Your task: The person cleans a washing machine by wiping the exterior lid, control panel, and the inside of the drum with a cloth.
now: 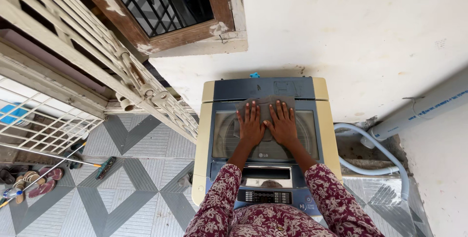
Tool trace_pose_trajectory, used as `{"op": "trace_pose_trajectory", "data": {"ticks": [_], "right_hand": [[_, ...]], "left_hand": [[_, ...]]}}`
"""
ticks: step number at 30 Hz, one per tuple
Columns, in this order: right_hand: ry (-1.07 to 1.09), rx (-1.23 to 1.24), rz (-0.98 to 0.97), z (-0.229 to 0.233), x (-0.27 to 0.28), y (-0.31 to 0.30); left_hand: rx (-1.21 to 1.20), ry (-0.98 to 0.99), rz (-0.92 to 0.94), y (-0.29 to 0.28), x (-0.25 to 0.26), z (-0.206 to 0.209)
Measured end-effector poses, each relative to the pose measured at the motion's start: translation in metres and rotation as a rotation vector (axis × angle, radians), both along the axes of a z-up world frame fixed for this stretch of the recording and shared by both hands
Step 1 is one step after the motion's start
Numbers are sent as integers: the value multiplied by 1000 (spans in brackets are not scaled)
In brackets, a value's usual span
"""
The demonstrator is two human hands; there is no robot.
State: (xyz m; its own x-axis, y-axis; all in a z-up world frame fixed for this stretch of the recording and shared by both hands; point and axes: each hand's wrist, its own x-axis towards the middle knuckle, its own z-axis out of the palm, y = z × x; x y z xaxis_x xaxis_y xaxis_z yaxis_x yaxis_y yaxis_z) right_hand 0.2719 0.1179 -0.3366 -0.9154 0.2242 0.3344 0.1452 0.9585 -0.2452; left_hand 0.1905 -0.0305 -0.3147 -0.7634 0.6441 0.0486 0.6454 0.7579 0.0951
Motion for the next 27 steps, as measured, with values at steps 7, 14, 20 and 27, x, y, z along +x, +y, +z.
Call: {"op": "trace_pose_trajectory", "data": {"ticks": [7,14,20,27], "right_hand": [[8,53,184,-1,105,-34],[-119,74,110,-1,158,-73],[-72,164,235,-10,80,-31],[-118,156,154,-13,51,-27]], "left_hand": [[46,-28,-223,-67,91,-11],[56,90,-236,-120,137,-18],[-30,-247,-177,-79,44,-35],[-58,-149,-129,-78,42,-38]]}}
